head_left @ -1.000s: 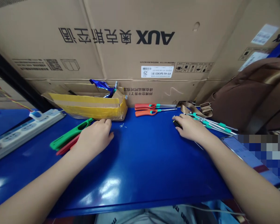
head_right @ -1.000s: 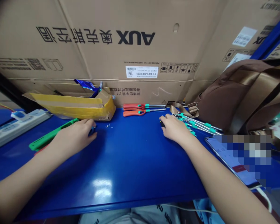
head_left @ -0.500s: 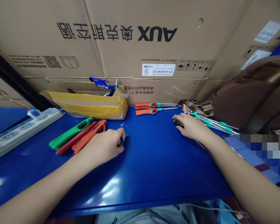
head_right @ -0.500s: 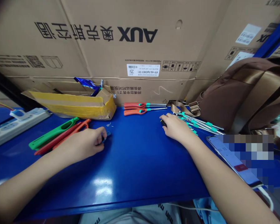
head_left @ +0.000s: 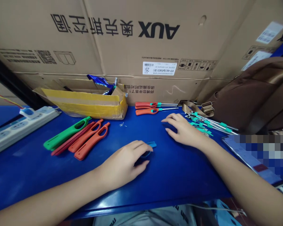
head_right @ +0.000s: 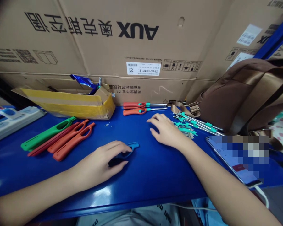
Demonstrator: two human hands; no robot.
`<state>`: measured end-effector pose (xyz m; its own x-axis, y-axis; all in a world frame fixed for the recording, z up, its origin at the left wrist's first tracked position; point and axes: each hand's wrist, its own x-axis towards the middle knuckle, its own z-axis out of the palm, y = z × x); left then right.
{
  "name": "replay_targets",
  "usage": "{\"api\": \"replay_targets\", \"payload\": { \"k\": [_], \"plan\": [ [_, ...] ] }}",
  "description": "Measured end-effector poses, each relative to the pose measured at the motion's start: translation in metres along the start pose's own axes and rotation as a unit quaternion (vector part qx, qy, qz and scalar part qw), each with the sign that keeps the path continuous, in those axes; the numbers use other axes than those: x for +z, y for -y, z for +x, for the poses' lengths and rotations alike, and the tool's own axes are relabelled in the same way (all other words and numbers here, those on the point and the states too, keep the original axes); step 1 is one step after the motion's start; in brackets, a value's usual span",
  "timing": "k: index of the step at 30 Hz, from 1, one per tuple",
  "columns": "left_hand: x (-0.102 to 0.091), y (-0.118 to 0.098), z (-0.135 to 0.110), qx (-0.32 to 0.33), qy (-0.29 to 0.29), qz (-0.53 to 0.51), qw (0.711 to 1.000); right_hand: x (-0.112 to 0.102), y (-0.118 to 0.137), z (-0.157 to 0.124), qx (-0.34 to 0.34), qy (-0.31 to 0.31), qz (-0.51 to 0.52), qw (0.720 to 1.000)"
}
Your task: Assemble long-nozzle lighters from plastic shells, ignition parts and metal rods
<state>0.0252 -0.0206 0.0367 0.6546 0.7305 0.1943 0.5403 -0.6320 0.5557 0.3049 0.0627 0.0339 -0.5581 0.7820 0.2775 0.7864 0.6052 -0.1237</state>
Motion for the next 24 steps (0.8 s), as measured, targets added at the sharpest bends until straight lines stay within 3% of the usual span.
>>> {"api": "replay_targets", "payload": {
  "k": [3, 8, 11, 13, 19, 24],
  "plan": [
    [-0.002, -0.001, 0.0, 0.009, -0.028, 0.012, 1.0, -0.002, 0.019, -0.001, -0.08, 0.004, 0.029, 0.996],
    [-0.011, 0.002, -0.001, -0.077, -0.011, 0.168, 0.983, -0.006, 0.043, -0.004, -0.167, 0.068, 0.13, 0.975],
    [-0.011, 0.008, -0.001, -0.11, 0.025, 0.17, 0.979, -0.005, 0.048, -0.005, -0.173, 0.099, 0.145, 0.969],
    [-0.009, 0.013, 0.001, -0.098, 0.03, 0.136, 0.985, -0.002, 0.048, -0.003, -0.171, 0.111, 0.139, 0.969],
    [0.003, 0.027, 0.008, -0.045, -0.04, 0.067, 0.996, 0.004, 0.039, -0.001, -0.171, 0.11, 0.151, 0.967],
    [0.01, 0.035, 0.01, -0.062, -0.081, -0.01, 0.995, 0.006, 0.03, -0.003, -0.128, 0.045, 0.119, 0.984]
  ]
}}
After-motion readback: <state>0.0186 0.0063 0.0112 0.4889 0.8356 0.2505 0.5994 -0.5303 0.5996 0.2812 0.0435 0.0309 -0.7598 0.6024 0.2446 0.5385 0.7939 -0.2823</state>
